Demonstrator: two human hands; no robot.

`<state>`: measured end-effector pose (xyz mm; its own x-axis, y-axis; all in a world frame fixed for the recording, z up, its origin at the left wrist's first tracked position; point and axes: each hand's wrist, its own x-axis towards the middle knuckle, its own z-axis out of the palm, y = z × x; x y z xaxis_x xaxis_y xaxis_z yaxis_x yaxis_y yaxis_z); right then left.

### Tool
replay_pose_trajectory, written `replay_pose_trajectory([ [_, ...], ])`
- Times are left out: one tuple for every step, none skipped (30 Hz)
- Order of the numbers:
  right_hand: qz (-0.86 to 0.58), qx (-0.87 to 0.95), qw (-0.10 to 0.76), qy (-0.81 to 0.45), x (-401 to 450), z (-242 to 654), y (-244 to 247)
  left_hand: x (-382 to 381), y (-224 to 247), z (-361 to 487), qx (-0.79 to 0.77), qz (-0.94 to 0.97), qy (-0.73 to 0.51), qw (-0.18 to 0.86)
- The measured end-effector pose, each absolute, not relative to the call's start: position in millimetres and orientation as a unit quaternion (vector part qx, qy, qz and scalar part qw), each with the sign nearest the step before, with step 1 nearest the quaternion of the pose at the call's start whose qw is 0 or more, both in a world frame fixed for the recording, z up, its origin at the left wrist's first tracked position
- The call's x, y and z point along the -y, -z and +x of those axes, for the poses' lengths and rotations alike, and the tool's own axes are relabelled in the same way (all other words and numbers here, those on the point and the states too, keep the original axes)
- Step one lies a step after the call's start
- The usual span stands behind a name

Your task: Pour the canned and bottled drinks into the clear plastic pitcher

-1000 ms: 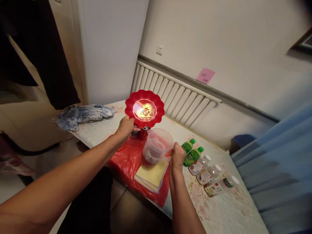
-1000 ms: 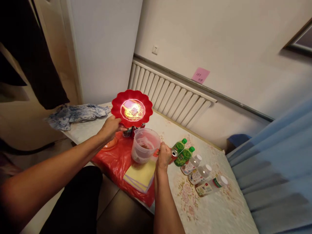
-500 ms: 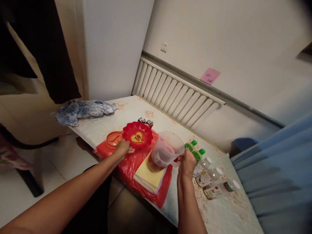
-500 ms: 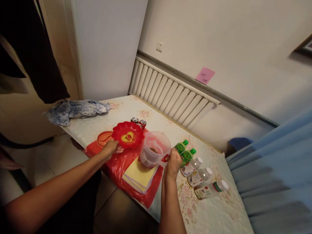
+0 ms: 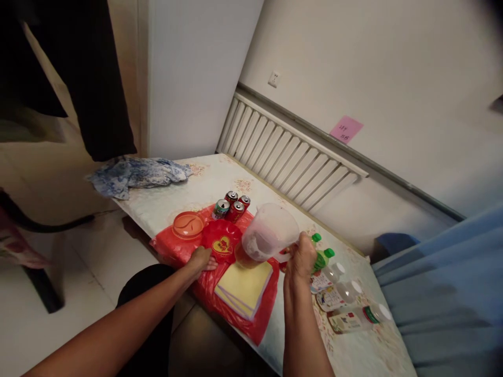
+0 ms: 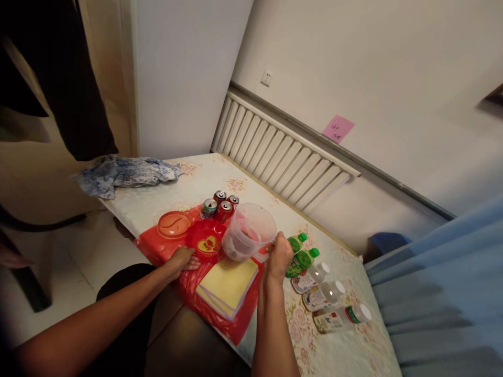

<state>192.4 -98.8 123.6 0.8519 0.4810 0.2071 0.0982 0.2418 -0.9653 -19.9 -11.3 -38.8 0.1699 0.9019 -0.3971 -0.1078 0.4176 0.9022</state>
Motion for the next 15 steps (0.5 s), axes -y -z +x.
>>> replay_pose_trajectory([
  [-0.599, 0.240, 0.753, -0.125, 94.2, 190.1, -123.8, 12.0, 41.1, -20.8, -0.523, 0.373, -0.373, 0.669],
  [-0.599, 0.242, 0.753, -0.124, 89.3, 187.6, -123.8, 12.5, 43.0, -21.6, -0.530, 0.359, -0.362, 0.678],
  [-0.601, 0.245, 0.751, -0.126, 84.3, 184.9, -123.4, 12.6, 44.6, -22.3, -0.537, 0.345, -0.351, 0.685],
  [-0.603, 0.247, 0.748, -0.127, 79.2, 181.8, -122.7, 12.6, 46.0, -22.8, -0.540, 0.337, -0.347, 0.689],
  [-0.607, 0.249, 0.744, -0.128, 74.1, 178.3, -121.5, 12.6, 47.0, -23.2, -0.542, 0.331, -0.344, 0.692],
  [-0.611, 0.251, 0.740, -0.129, 68.9, 174.4, -119.9, 12.7, 47.8, -23.5, -0.542, 0.327, -0.344, 0.694],
  [-0.616, 0.255, 0.735, -0.128, 63.9, 170.1, -117.8, 13.0, 48.2, -23.7, -0.541, 0.324, -0.345, 0.695],
  [-0.620, 0.260, 0.729, -0.127, 59.1, 165.5, -115.2, 13.4, 48.3, -24.0, -0.541, 0.321, -0.347, 0.696],
  [-0.624, 0.266, 0.723, -0.127, 54.5, 160.9, -112.3, 14.1, 48.1, -24.3, -0.540, 0.318, -0.348, 0.697],
  [-0.629, 0.274, 0.716, -0.128, 50.3, 156.4, -108.9, 14.8, 47.6, -24.7, -0.540, 0.315, -0.350, 0.697],
  [-0.633, 0.280, 0.710, -0.130, 46.5, 152.3, -105.2, 15.5, 47.0, -25.1, -0.540, 0.313, -0.352, 0.698],
  [-0.635, 0.286, 0.706, -0.131, 42.9, 148.6, -101.2, 16.2, 46.3, -25.6, -0.540, 0.310, -0.353, 0.698],
  [-0.637, 0.294, 0.700, -0.132, 39.5, 145.6, -96.8, 16.8, 45.8, -26.1, -0.541, 0.308, -0.354, 0.698],
  [-0.641, 0.302, 0.693, -0.132, 36.2, 143.2, -92.2, 17.2, 45.3, -26.6, -0.541, 0.306, -0.354, 0.699],
  [-0.645, 0.309, 0.687, -0.130, 33.1, 141.5, -87.2, 17.5, 45.1, -27.1, -0.542, 0.303, -0.354, 0.699],
])
